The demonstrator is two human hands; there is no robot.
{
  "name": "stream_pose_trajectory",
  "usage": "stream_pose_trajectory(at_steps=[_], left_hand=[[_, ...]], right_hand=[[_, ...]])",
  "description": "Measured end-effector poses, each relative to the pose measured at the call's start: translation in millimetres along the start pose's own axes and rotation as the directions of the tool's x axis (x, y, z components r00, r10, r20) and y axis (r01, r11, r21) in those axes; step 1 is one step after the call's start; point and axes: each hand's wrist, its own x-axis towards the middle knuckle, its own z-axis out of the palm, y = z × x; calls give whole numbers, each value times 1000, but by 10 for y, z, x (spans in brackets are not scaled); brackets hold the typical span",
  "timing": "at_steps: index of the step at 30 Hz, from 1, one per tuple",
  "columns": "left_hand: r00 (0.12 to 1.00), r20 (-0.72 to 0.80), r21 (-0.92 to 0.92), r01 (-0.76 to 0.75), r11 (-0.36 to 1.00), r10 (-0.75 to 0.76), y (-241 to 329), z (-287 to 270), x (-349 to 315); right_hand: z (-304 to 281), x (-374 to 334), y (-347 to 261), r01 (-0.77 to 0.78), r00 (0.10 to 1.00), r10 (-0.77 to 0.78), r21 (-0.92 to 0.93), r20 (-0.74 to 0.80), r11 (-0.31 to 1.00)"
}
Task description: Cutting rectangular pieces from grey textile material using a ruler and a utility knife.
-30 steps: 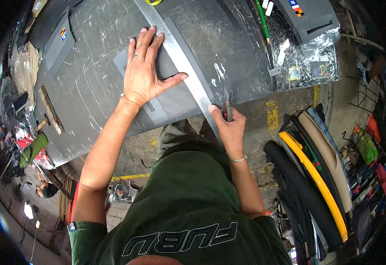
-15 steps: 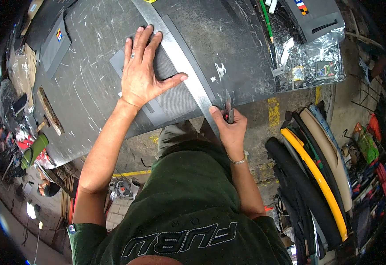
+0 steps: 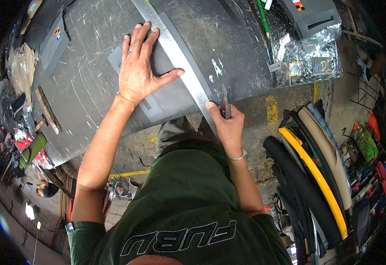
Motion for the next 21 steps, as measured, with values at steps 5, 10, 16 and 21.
stream_pose_trajectory(at_steps=[5,10,16,21], left_hand=[[1000,-24,-16,0,1000,0,47,-4,6],[999,-29,56,-20,998,22,19,22,-22],[984,176,140,7,990,-31,193,-214,53],[992,124,122,13,992,-28,130,-132,-9]], right_hand=[[-21,42,104,17,1000,-17,28,8,999],[33,91,106,73,997,-73,83,-2,994],[-2,87,76,82,993,-91,120,72,989],[56,178,220,104,984,-141,289,112,952]])
